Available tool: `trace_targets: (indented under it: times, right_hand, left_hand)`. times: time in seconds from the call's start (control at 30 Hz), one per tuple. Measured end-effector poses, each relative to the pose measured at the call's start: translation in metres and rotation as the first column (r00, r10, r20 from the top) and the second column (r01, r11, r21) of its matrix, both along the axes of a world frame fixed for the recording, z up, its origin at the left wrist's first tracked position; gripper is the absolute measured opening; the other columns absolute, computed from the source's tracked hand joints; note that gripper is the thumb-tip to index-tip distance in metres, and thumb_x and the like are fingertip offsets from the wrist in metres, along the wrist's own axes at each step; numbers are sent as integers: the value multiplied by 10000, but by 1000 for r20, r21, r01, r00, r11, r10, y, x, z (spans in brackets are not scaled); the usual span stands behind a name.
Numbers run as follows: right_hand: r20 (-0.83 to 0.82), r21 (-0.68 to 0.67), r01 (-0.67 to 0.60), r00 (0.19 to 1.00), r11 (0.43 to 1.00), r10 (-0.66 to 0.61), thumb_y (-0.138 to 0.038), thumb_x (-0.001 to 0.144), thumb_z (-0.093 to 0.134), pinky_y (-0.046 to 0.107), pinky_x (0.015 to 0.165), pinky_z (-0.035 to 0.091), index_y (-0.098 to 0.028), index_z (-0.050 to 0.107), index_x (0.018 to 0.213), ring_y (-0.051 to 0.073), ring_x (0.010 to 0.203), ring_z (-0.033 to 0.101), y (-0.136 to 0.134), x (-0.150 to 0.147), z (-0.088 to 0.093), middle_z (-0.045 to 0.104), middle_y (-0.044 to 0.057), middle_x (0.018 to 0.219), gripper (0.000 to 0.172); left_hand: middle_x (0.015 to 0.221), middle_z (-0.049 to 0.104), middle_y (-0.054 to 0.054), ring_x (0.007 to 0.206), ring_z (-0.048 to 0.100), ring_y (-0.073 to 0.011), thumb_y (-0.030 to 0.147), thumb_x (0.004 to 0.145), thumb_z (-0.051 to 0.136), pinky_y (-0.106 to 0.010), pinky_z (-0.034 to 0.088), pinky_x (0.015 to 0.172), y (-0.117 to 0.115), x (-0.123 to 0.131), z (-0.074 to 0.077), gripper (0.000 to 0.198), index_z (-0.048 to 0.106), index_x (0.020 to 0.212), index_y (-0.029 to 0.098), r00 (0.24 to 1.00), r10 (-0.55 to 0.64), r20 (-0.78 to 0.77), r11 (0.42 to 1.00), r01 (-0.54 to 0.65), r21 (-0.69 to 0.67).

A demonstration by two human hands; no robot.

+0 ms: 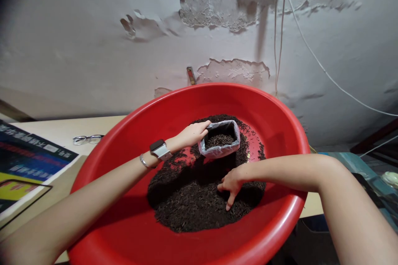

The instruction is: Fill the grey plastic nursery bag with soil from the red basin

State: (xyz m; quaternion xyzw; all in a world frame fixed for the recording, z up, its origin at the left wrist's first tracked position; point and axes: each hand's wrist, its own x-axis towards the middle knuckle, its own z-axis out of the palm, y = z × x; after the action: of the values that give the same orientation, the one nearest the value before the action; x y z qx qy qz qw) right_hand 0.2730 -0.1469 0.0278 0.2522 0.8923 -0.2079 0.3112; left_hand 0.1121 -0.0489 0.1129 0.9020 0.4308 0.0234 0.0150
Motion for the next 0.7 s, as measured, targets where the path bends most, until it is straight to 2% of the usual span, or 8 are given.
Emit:
trace_targets:
  times: [0.2,0.37,0.47,0.7]
  right_hand:
    - [-38,-8,74,996,997,-75,-607,634,742,315,689,479,-171,625,1194,270,898,676,2,1,-2,673,125,1071,719]
    - [49,-1,2,999,1000,-2,-630,733,655,331,680,478,-125,551,1311,312,967,662,0,-1,1,625,196,1190,775]
    - [64,1,-20,998,1000,20,-650,760,615,332,671,477,-98,532,1331,312,953,662,0,-1,0,618,218,1191,798]
    - [-22,-33,76,997,997,-77,-654,650,707,325,703,487,-147,598,1275,283,929,666,3,3,-6,659,149,1104,813]
  left_hand:
    - [1069,678,-85,953,657,-227,197,910,310,-334,500,835,-1,0,2,255,498,1083,200,1000,2,-2,1000,-2,-1]
    - [1090,673,-98,952,656,-238,202,903,320,-342,501,819,-2,0,2,247,493,1080,198,1000,1,-2,1000,-1,-6]
    - [1078,674,-87,946,655,-232,197,896,328,-333,503,806,-3,0,3,230,495,1055,209,1000,-1,-5,1000,1,-8]
    - [1075,667,-100,935,655,-241,192,889,323,-350,503,805,-2,0,2,236,496,1050,201,1000,-14,6,1000,14,-10]
